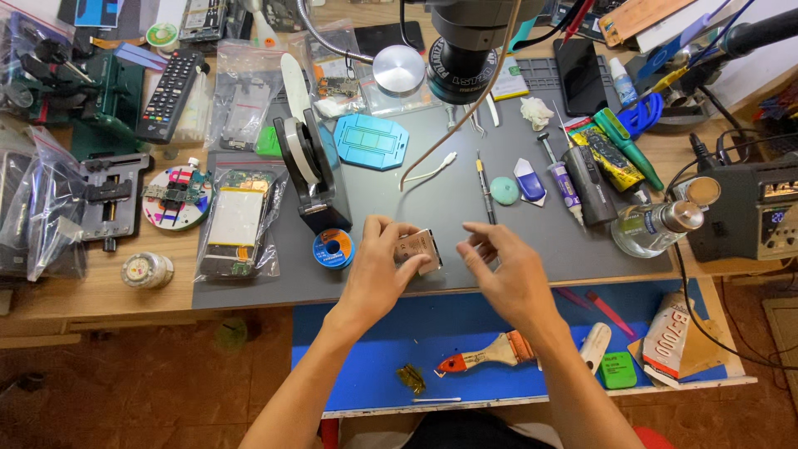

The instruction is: The person uses a soldering iron on a small rectangular battery, then uses a precision knife to scrape the battery's surface. They retrieve a roll of copper tape from a drawer, cut a piece, and apply it to the battery's edge.

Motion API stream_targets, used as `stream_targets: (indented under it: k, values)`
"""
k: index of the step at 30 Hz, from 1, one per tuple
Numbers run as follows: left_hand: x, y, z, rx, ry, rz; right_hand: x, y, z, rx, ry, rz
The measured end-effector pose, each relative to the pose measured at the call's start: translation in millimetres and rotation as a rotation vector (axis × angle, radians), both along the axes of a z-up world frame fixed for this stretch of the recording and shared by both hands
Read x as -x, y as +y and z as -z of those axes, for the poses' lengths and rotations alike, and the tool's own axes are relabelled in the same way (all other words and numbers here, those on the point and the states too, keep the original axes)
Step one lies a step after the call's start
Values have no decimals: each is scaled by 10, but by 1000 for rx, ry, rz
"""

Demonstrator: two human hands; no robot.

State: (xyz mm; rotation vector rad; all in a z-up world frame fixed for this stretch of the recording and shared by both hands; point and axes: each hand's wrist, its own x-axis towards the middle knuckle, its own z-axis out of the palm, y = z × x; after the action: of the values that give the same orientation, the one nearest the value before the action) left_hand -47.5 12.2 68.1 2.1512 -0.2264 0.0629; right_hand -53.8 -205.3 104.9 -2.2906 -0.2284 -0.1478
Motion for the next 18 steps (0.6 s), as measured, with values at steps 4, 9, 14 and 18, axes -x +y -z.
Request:
stream_targets:
  k: [4,9,14,18]
  values:
    - [-7,-87,-228,443,295,-161,-33,208,127,-294,276,9]
    - [-37,-131,-336,845,380,-224,-316,402,380,-616,225,31]
    - [-151,-85,-124,902,427,-199,-312,448,394,-611,186,69]
    - [-143,-75,-18,873,418,-161,-295,436,405,-582,232,99]
